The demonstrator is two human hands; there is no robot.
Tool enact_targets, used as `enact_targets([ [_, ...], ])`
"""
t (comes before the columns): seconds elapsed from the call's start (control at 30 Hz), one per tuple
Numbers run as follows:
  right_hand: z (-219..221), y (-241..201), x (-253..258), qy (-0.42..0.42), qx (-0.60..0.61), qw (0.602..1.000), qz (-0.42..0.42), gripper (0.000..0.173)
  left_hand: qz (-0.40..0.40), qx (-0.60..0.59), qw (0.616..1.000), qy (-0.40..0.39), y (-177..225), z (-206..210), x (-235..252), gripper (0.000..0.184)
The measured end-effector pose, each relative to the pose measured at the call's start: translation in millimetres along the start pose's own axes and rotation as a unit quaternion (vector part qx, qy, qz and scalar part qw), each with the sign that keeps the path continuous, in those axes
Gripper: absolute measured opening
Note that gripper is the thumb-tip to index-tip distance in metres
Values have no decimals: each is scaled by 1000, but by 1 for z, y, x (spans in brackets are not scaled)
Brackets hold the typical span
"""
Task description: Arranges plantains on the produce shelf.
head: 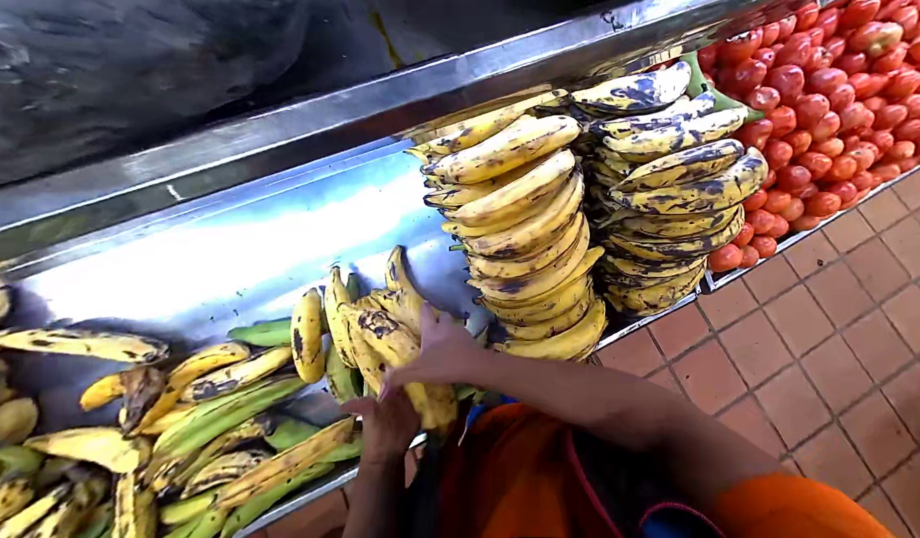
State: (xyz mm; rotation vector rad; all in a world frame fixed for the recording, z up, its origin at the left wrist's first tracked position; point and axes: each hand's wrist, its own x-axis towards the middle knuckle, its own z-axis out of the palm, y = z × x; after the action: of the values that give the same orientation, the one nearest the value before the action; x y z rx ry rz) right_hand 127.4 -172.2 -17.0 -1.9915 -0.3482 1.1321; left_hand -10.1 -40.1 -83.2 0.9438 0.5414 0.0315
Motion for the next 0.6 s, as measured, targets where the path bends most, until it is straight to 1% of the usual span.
enact_targets([
  [0.03,2,0,-9,-15,-16,999,-25,126,18,18,1000,17,3,10,0,105],
  [0.07,1,5,-22,-39,-17,997,-65,119,34,8,999,21,2,11,2,96],
  [0.1,-3,14,-38,-65,0,992,-110,106,52,-9,998,23,0,6,3,84],
  [0.13,-10,28,-54,-83,30,984,-153,90,71,-22,997,31,-4,2,4,70],
  [0.17,-19,46,-71,-84,51,978,-181,71,83,-35,995,42,-8,1,3,56],
  [0.2,-27,69,-91,-63,46,977,-199,55,84,-51,994,47,-11,-1,-1,45],
  [0.23,-32,97,-109,-12,-5,975,-221,43,78,-74,993,40,-14,-6,-6,38],
  [0.27,-37,131,-122,54,-104,964,-240,33,78,-79,993,39,-15,-7,-11,34],
  [0.3,-41,163,-130,123,-210,936,-255,27,83,-74,993,48,-14,-6,-16,30],
  [0.33,-46,190,-133,173,-294,903,-260,24,84,-68,993,56,-12,-4,-20,27],
  [0.37,-50,211,-133,206,-352,876,-258,26,81,-60,993,59,-9,-2,-22,24],
  [0.4,-55,224,-130,219,-390,858,-252,30,76,-56,994,53,-7,0,-22,23],
  [0.5,-60,238,-113,211,-435,846,-226,53,80,-65,994,25,-5,9,-25,21],
  [0.57,-62,238,-104,189,-445,850,-208,59,86,-65,994,6,-6,15,-33,24],
  [0.6,-62,239,-102,180,-451,848,-210,59,83,-66,994,-5,-7,15,-39,25],
])
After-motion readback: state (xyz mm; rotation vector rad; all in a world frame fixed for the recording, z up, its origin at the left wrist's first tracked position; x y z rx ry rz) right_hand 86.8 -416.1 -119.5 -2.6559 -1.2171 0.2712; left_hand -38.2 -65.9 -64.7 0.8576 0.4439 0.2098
